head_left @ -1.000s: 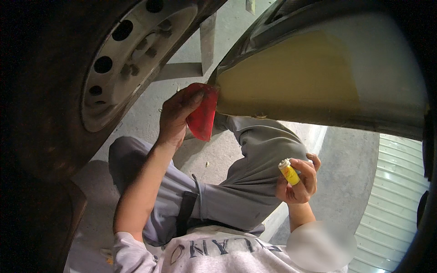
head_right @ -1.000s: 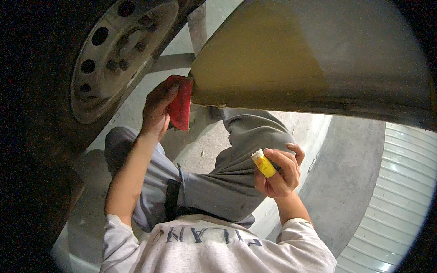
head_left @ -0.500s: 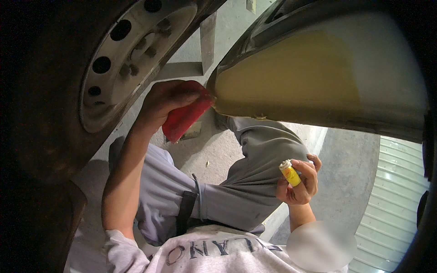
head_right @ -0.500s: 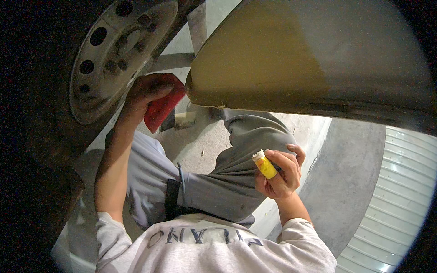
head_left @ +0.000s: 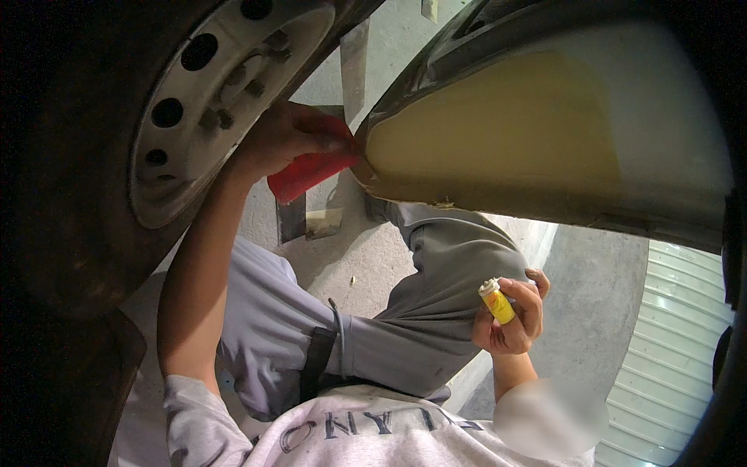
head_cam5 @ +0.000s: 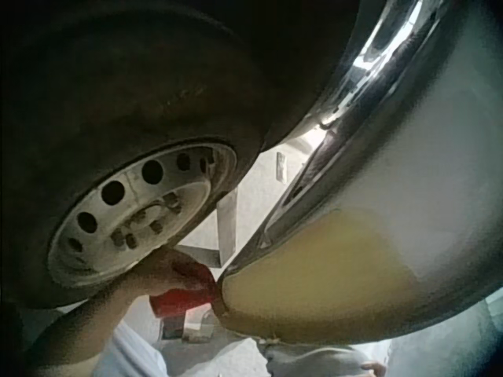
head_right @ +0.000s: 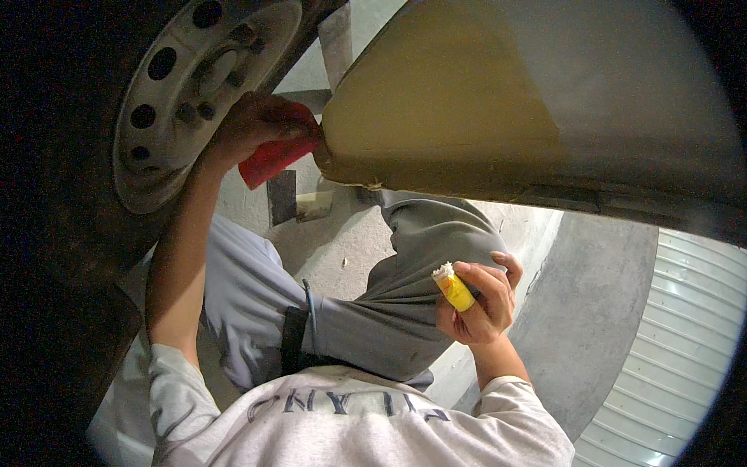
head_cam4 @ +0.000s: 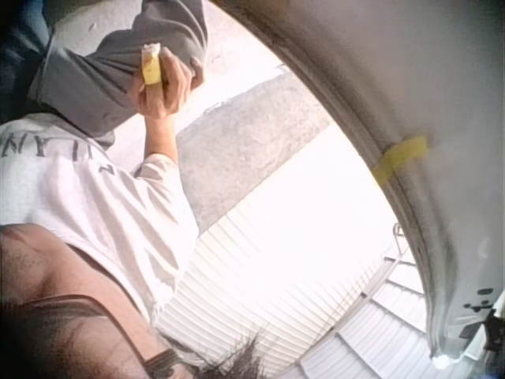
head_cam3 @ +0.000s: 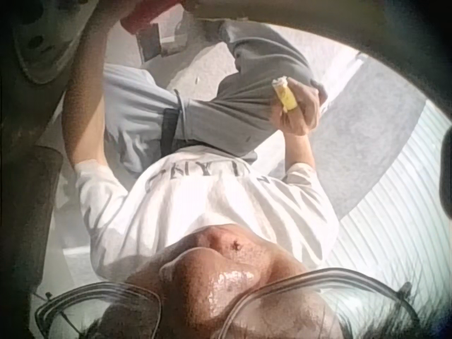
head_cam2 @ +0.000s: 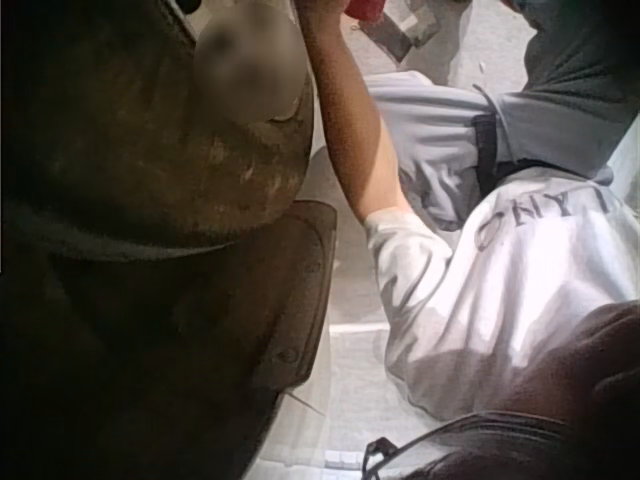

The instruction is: The person applies body filler to a vehicle's side panel and wheel arch using a metal scraper and a red plastic spreader. They transfer filler from a tube onto the scraper, spread it on the panel, then work the wheel arch area while sitting on the floor.

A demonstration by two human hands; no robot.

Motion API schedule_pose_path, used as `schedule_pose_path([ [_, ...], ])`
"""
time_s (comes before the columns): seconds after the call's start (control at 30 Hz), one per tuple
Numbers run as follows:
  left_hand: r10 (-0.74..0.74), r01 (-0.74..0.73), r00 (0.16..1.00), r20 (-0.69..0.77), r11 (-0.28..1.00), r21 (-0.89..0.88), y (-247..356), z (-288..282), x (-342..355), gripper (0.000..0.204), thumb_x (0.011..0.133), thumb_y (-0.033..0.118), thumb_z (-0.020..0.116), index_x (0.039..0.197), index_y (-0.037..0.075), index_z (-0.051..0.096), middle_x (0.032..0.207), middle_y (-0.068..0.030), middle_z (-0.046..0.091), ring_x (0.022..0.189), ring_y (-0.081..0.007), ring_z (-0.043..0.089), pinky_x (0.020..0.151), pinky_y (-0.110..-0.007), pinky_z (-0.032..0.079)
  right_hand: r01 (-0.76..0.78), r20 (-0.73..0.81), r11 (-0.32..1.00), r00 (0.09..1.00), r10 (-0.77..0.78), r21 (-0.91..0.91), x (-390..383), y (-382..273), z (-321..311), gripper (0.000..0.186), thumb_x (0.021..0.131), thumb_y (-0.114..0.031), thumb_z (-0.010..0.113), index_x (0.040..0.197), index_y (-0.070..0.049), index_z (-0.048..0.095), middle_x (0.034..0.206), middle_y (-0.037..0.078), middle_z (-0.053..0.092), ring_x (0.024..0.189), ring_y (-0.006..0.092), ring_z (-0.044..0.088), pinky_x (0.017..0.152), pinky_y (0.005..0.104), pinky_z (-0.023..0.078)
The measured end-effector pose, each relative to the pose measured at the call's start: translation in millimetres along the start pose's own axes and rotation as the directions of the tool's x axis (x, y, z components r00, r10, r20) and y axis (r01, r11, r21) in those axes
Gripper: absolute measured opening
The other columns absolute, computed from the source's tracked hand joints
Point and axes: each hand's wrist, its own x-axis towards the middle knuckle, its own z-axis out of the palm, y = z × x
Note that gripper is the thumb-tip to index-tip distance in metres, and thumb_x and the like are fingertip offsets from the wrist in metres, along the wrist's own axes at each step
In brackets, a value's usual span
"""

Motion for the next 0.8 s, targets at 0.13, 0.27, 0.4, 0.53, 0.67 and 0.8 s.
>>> schedule_pose_path([
  [0.13, -0.012, 0.008, 0.999, -0.052, 0.996, -0.083, -10, 0, 10, 0.033, 0.082, 0.025, 0.078, 0.108, 0.005, 0.074, 0.096, -0.0129, 0.075, 0.081, -0.0212, 0.072, 0.072, -0.033, 0.058, -0.006, 0.016, 1.000, 1.000, 0.007, -0.011, -1, -1, -1, 0.012, 0.077, -0.006, 0.066, 0.086, -0.007, 0.073, 0.103, 0.012, 0.068, 0.076, 0.0211, 0.067, 0.094, 0.0500, 0.043],
  [0.27, -0.014, 0.017, 0.992, -0.126, 1.000, 0.024, -10, -4, 9, 0.035, 0.082, 0.027, 0.079, 0.109, 0.005, 0.072, 0.097, -0.0125, 0.074, 0.081, -0.0206, 0.071, 0.072, -0.032, 0.058, -0.016, 0.013, 1.000, 1.000, 0.016, -0.013, -2, -1, -1, 0.012, 0.077, -0.006, 0.065, 0.086, -0.007, 0.073, 0.103, 0.012, 0.069, 0.076, 0.0209, 0.067, 0.095, 0.0495, 0.043],
  [0.4, -0.076, 0.065, 0.982, -0.173, 0.996, -0.066, -5, -7, -6, 0.035, 0.083, 0.027, 0.079, 0.108, 0.004, 0.072, 0.097, -0.0119, 0.074, 0.080, -0.0195, 0.071, 0.072, -0.030, 0.058, 0.005, -0.012, 1.000, 1.000, -0.005, 0.000, -2, 0, 2, 0.012, 0.078, -0.006, 0.065, 0.087, -0.007, 0.073, 0.103, 0.012, 0.069, 0.074, 0.0208, 0.067, 0.094, 0.0492, 0.043],
  [0.53, -0.072, 0.050, 0.993, -0.095, 0.974, -0.223, -6, 1, -15, 0.035, 0.083, 0.026, 0.079, 0.109, 0.004, 0.072, 0.096, -0.0121, 0.074, 0.079, -0.0191, 0.071, 0.070, -0.030, 0.058, 0.009, -0.014, 1.000, 1.000, -0.009, -0.012, -1, 0, 3, 0.012, 0.078, -0.006, 0.065, 0.087, -0.006, 0.073, 0.103, 0.013, 0.069, 0.073, 0.0206, 0.067, 0.094, 0.0493, 0.043],
  [0.67, -0.039, 0.024, 0.998, -0.047, 0.962, -0.272, -13, 7, -3, 0.036, 0.082, 0.026, 0.079, 0.110, 0.004, 0.072, 0.097, -0.0127, 0.074, 0.081, -0.0194, 0.071, 0.070, -0.030, 0.058, -0.001, 0.000, 1.000, 1.000, 0.001, -0.009, -1, 0, 2, 0.013, 0.078, -0.005, 0.064, 0.088, -0.006, 0.073, 0.104, 0.013, 0.069, 0.072, 0.0203, 0.067, 0.094, 0.0492, 0.043],
  [0.8, -0.059, 0.032, 0.995, -0.083, 0.956, -0.291, -14, 6, 9, 0.038, 0.081, 0.025, 0.081, 0.110, 0.003, 0.072, 0.098, -0.0133, 0.074, 0.082, -0.0200, 0.072, 0.071, -0.030, 0.059, -0.002, 0.006, 1.000, 1.000, 0.002, -0.023, -2, 0, 2, 0.014, 0.078, -0.005, 0.065, 0.089, -0.005, 0.073, 0.104, 0.013, 0.069, 0.072, 0.0205, 0.067, 0.095, 0.0495, 0.043],
])
